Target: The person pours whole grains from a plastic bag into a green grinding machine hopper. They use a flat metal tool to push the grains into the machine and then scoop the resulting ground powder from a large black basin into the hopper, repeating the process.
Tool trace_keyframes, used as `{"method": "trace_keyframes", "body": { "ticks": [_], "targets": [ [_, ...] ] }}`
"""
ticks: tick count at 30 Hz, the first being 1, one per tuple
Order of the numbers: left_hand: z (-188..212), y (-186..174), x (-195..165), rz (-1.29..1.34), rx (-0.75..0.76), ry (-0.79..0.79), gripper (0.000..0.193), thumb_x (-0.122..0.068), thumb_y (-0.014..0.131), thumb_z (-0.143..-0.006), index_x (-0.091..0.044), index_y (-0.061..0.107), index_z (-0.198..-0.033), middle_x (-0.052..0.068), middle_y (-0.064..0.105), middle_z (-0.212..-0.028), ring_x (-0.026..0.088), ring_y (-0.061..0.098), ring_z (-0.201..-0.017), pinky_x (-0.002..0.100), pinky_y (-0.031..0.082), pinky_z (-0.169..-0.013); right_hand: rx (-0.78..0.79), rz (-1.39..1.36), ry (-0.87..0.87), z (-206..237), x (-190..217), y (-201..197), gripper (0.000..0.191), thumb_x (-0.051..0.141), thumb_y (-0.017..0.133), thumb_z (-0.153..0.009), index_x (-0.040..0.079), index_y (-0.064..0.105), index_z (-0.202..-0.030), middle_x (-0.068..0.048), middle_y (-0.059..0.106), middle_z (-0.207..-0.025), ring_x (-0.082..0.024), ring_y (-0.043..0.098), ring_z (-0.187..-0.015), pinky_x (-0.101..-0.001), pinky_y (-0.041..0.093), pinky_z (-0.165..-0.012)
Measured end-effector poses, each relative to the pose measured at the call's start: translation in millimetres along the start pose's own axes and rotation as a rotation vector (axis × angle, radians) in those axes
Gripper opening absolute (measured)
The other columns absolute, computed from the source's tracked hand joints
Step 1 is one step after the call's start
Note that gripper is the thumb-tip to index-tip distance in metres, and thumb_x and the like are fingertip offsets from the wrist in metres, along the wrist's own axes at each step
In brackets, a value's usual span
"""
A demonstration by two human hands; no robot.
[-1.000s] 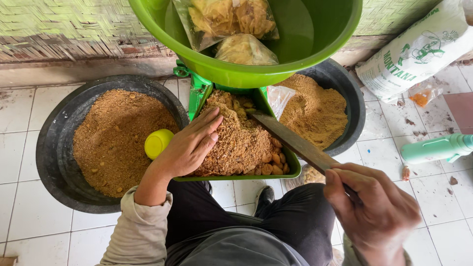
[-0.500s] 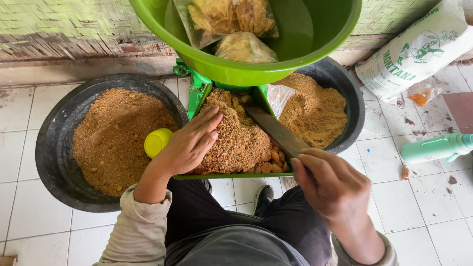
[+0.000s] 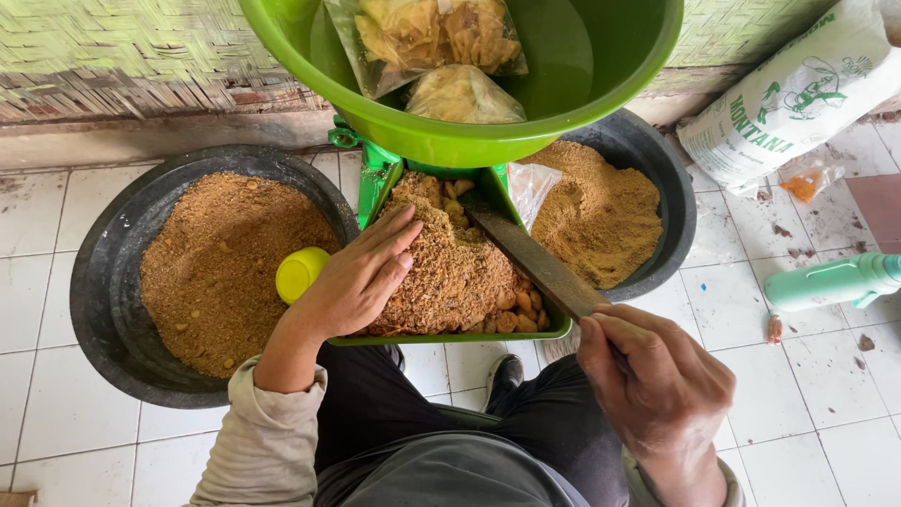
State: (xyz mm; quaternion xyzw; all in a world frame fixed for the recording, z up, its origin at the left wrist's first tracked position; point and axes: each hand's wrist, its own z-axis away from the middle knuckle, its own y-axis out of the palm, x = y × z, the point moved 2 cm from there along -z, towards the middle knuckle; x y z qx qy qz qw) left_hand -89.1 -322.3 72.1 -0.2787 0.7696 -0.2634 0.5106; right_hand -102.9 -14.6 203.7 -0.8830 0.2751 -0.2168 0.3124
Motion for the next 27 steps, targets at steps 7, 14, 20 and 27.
{"method": "trace_keyframes", "body": {
  "ticks": [7, 14, 20, 27],
  "targets": [
    [-30.3, -15.3, 4.3, 0.084, -0.055, -0.177, 0.034, -0.024, 0.052, -0.108, -0.004, 0.065, -0.132, 0.01, 0.058, -0.153, 0.032, 0.066, -0.077, 0.04, 0.057, -0.077, 0.05, -0.041, 0.106, 4.4, -6.8, -5.4, 0.018, 0.014, 0.085, -0.091, 0.006, 0.069, -0.089, -0.005, 0.076, -0.095, -0.015, 0.076, -0.078, -0.0263, 0.058, -0.063],
    [-103.6, -45.0, -26.3, -0.333, 0.246, -0.153, 0.035, -0.036, 0.071, -0.094, -0.006, 0.075, -0.112, 0.013, 0.077, -0.103, 0.03, 0.074, -0.086, 0.044, 0.058, -0.087, 0.05, -0.062, 0.11, 1.5, -9.9, -6.3, 0.02, 0.018, 0.086, -0.089, 0.006, 0.069, -0.087, -0.005, 0.077, -0.094, -0.015, 0.075, -0.078, -0.0268, 0.058, -0.063],
    [-118.5, -20.4, -42.5, -0.381, 0.439, -0.222, 0.037, -0.042, 0.081, -0.084, -0.008, 0.082, -0.1, 0.014, 0.076, -0.088, 0.031, 0.067, -0.102, 0.046, 0.047, -0.103, 0.041, -0.102, 0.1, 4.1, -15.1, -5.8, 0.019, 0.017, 0.085, -0.089, 0.007, 0.07, -0.086, -0.005, 0.076, -0.094, -0.015, 0.076, -0.079, -0.0266, 0.059, -0.064],
    [-110.9, -3.8, -26.7, -0.231, 0.203, -0.156, 0.018, -0.024, 0.077, -0.087, -0.008, 0.084, -0.09, 0.013, 0.072, -0.091, 0.029, 0.064, -0.095, 0.044, 0.051, -0.089, 0.046, -0.111, 0.088, 4.6, -19.6, -5.9, 0.021, 0.017, 0.086, -0.089, 0.006, 0.068, -0.085, -0.005, 0.076, -0.091, -0.015, 0.076, -0.077, -0.0257, 0.058, -0.06]
  ]
}}
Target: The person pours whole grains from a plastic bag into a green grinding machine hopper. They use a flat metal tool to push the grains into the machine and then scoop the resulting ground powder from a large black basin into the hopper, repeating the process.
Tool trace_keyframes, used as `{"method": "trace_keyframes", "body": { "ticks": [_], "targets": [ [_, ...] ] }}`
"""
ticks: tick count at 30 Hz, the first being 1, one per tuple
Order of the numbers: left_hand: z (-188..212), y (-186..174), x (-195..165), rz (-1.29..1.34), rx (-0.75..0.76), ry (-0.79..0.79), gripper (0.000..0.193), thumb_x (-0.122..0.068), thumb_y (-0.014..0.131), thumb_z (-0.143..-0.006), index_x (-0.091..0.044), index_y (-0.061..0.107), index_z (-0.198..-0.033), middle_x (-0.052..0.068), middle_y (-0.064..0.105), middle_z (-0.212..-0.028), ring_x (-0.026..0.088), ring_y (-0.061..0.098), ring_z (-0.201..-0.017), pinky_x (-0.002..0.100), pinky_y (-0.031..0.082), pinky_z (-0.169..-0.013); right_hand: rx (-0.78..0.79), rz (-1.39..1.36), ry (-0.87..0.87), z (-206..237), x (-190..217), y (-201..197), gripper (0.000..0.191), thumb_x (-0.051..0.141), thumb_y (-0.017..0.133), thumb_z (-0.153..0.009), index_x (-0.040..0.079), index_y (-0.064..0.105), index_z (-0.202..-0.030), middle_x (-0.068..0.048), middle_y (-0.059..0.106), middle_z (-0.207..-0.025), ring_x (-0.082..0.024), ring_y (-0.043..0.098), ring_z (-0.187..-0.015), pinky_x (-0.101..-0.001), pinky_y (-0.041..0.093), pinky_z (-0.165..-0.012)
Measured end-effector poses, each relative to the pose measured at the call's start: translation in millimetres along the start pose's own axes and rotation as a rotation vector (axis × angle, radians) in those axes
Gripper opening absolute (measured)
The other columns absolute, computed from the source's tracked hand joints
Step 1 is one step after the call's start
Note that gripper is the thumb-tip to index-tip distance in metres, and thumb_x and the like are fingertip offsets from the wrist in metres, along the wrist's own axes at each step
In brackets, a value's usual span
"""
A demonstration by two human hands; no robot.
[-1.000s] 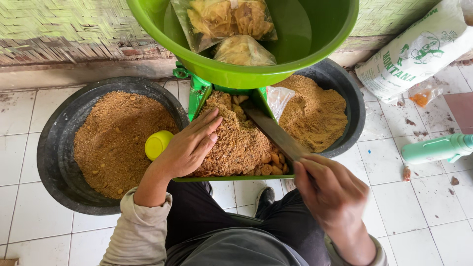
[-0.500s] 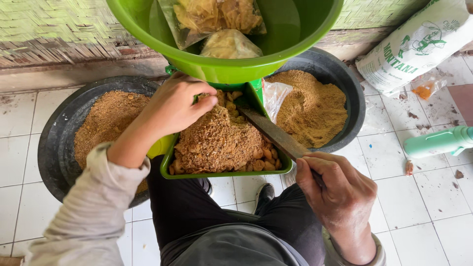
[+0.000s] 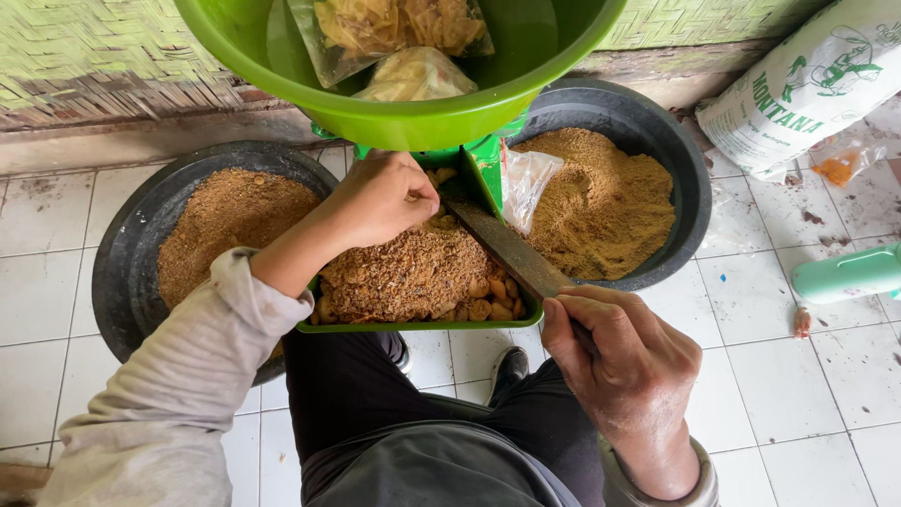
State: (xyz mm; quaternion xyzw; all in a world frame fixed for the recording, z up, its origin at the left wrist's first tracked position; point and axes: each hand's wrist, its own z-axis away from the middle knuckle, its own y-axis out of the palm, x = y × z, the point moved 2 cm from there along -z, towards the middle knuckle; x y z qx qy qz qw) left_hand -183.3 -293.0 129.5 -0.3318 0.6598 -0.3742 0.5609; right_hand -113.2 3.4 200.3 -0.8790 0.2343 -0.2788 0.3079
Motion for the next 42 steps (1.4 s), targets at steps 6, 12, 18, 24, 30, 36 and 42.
{"method": "trace_keyframes", "body": {
  "ticks": [6, 12, 18, 24, 30, 36, 42],
  "targets": [
    [5.9, 5.1, 7.5, 0.079, -0.1, -0.107, 0.016, -0.021, 0.072, -0.093, -0.007, 0.08, -0.094, 0.007, 0.075, -0.083, 0.02, 0.068, -0.069, 0.036, 0.055, -0.08, -0.004, -0.022, 0.002, 0.4, -1.0, -1.0, 0.021, 0.017, 0.085, -0.089, 0.006, 0.068, -0.085, -0.005, 0.076, -0.09, -0.015, 0.075, -0.077, -0.0257, 0.058, -0.06],
    [-23.9, 14.4, 20.2, 0.044, 0.096, -0.315, 0.017, -0.029, 0.073, -0.093, -0.015, 0.08, -0.098, 0.004, 0.075, -0.082, 0.019, 0.072, -0.076, 0.041, 0.057, -0.08, -0.006, -0.032, 0.001, -1.0, -0.4, -1.3, 0.019, 0.016, 0.085, -0.089, 0.006, 0.069, -0.087, -0.006, 0.076, -0.091, -0.015, 0.076, -0.078, -0.0259, 0.058, -0.061],
    [-38.6, 26.8, 24.5, -0.18, 0.14, -0.233, 0.011, -0.03, 0.079, -0.082, -0.021, 0.084, -0.086, -0.001, 0.077, -0.086, 0.024, 0.069, -0.096, 0.057, 0.037, -0.102, 0.013, -0.06, 0.012, -0.6, -2.4, -1.2, 0.02, 0.017, 0.085, -0.088, 0.006, 0.069, -0.085, -0.006, 0.076, -0.091, -0.015, 0.076, -0.077, -0.0262, 0.059, -0.06],
    [-49.7, 37.2, 33.3, -0.173, 0.193, -0.213, 0.011, -0.025, 0.08, -0.078, -0.021, 0.083, -0.087, 0.002, 0.077, -0.086, 0.026, 0.07, -0.092, 0.049, 0.049, -0.09, 0.008, -0.08, 0.005, 0.1, -3.3, -1.7, 0.02, 0.016, 0.086, -0.088, 0.006, 0.068, -0.087, -0.006, 0.076, -0.093, -0.016, 0.076, -0.078, -0.027, 0.059, -0.062],
    [-57.4, 39.7, 37.1, -0.142, 0.14, -0.149, 0.008, -0.017, 0.083, -0.076, -0.013, 0.082, -0.082, 0.006, 0.077, -0.082, 0.025, 0.072, -0.082, 0.042, 0.053, -0.081, -0.012, -0.081, -0.002, -0.6, -3.0, -2.1, 0.021, 0.015, 0.086, -0.088, 0.006, 0.068, -0.087, -0.006, 0.076, -0.093, -0.015, 0.075, -0.075, -0.0268, 0.058, -0.061],
    [-41.0, 25.7, 6.8, 0.054, 0.061, -0.157, 0.011, -0.019, 0.083, -0.084, -0.008, 0.08, -0.086, 0.005, 0.077, -0.081, 0.016, 0.072, -0.071, 0.033, 0.057, -0.068, -0.024, -0.075, 0.008, 1.6, -2.9, -1.5, 0.02, 0.015, 0.086, -0.088, 0.006, 0.068, -0.088, -0.006, 0.076, -0.094, -0.015, 0.075, -0.076, -0.0266, 0.058, -0.062],
    [-12.8, 2.7, -27.5, 0.28, -0.058, -0.11, 0.011, -0.016, 0.081, -0.085, -0.007, 0.081, -0.092, 0.004, 0.079, -0.081, 0.012, 0.074, -0.072, 0.029, 0.058, -0.069, -0.034, -0.072, 0.036, 4.3, -2.7, -0.1, 0.019, 0.015, 0.085, -0.09, 0.006, 0.069, -0.089, -0.006, 0.076, -0.094, -0.013, 0.073, -0.072, -0.0265, 0.057, -0.059]
  ]
}}
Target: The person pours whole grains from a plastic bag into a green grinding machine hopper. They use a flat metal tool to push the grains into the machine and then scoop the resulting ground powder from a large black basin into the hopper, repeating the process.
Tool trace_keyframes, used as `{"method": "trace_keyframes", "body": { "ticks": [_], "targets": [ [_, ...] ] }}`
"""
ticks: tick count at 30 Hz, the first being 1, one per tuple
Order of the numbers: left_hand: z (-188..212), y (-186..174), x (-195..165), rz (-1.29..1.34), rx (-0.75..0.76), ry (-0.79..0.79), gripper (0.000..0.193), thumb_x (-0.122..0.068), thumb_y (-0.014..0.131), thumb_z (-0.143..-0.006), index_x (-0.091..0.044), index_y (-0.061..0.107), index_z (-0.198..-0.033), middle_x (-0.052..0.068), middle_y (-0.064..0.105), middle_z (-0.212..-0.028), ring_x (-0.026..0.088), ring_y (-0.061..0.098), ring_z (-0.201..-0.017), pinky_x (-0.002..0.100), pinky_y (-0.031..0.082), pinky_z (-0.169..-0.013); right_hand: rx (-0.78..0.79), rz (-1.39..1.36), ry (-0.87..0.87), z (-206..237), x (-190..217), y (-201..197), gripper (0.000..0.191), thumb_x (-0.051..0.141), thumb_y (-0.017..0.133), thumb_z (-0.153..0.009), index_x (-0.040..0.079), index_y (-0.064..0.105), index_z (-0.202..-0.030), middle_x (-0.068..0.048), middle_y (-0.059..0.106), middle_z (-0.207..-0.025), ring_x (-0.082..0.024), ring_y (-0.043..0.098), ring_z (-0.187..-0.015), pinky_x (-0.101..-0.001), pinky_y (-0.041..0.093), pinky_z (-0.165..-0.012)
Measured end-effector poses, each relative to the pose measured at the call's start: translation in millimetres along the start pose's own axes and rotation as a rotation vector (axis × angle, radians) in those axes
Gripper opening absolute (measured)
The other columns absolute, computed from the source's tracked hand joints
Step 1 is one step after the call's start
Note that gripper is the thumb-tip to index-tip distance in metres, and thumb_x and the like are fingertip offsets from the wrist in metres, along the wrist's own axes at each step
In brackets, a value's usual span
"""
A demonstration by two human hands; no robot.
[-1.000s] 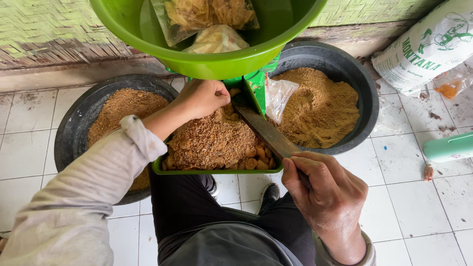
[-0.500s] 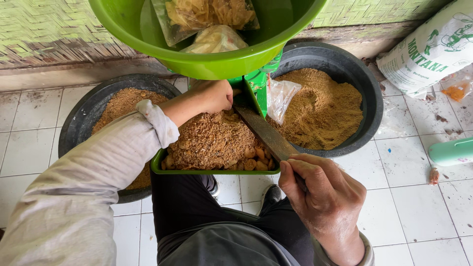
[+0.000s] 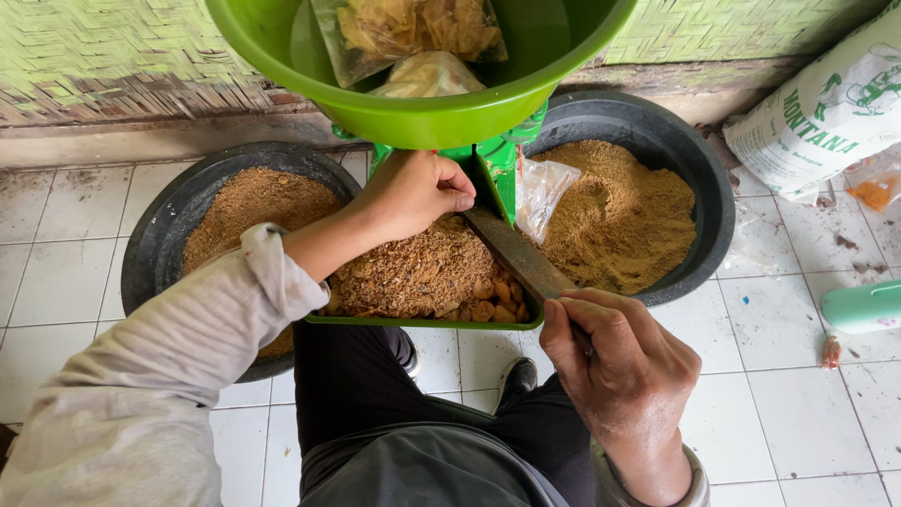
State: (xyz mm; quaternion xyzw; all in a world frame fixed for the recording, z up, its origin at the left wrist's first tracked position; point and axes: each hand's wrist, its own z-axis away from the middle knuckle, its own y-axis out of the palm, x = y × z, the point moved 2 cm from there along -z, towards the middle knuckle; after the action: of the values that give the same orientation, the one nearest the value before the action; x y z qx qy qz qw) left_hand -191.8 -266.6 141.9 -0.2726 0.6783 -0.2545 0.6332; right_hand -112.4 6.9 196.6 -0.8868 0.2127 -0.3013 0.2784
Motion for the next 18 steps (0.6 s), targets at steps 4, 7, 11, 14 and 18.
{"method": "trace_keyframes", "body": {
  "ticks": [4, 7, 11, 14, 18],
  "targets": [
    [16.9, -9.6, -5.4, 0.248, -0.038, 0.018, 0.016, -0.015, 0.08, -0.086, -0.005, 0.08, -0.097, 0.006, 0.081, -0.088, 0.012, 0.076, -0.078, 0.027, 0.061, -0.072, -0.02, 0.029, -0.019, 1.4, -4.6, 3.2, 0.02, 0.016, 0.086, -0.09, 0.006, 0.068, -0.088, -0.007, 0.076, -0.094, -0.013, 0.073, -0.071, -0.0263, 0.055, -0.055],
    [31.6, -24.9, -0.4, 0.529, -0.114, 0.017, 0.019, -0.014, 0.078, -0.086, -0.002, 0.078, -0.102, 0.009, 0.081, -0.094, 0.013, 0.078, -0.085, 0.026, 0.065, -0.079, -0.047, 0.035, -0.033, 4.6, -11.7, 6.0, 0.02, 0.017, 0.085, -0.092, 0.006, 0.068, -0.088, -0.007, 0.077, -0.093, -0.013, 0.072, -0.07, -0.0267, 0.055, -0.054],
    [67.8, -55.8, 17.9, 0.642, -0.249, -0.058, 0.021, -0.012, 0.079, -0.088, -0.001, 0.078, -0.105, 0.011, 0.081, -0.095, 0.014, 0.077, -0.086, 0.025, 0.062, -0.076, -0.056, 0.093, -0.068, 12.1, -20.3, 7.3, 0.018, 0.018, 0.084, -0.099, 0.007, 0.07, -0.094, -0.006, 0.077, -0.096, -0.013, 0.073, -0.074, -0.0269, 0.056, -0.061],
    [107.5, -77.6, 42.9, 0.676, -0.366, -0.116, 0.019, -0.01, 0.078, -0.09, -0.001, 0.078, -0.106, 0.009, 0.08, -0.096, 0.013, 0.077, -0.087, 0.022, 0.056, -0.071, -0.062, 0.125, -0.05, 13.4, -24.0, 4.8, 0.017, 0.018, 0.084, -0.101, 0.006, 0.073, -0.098, -0.007, 0.075, -0.092, -0.013, 0.071, -0.071, -0.0265, 0.055, -0.062],
    [185.4, -103.0, 102.1, 0.743, -0.53, -0.153, 0.015, -0.009, 0.078, -0.091, -0.001, 0.076, -0.104, 0.006, 0.078, -0.096, 0.012, 0.075, -0.087, 0.021, 0.054, -0.07, -0.059, 0.211, -0.065, 2.8, -29.1, 7.7, 0.016, 0.014, 0.085, -0.097, 0.003, 0.074, -0.1, -0.011, 0.074, -0.088, -0.016, 0.069, -0.067, -0.029, 0.054, -0.061]
  ]
}}
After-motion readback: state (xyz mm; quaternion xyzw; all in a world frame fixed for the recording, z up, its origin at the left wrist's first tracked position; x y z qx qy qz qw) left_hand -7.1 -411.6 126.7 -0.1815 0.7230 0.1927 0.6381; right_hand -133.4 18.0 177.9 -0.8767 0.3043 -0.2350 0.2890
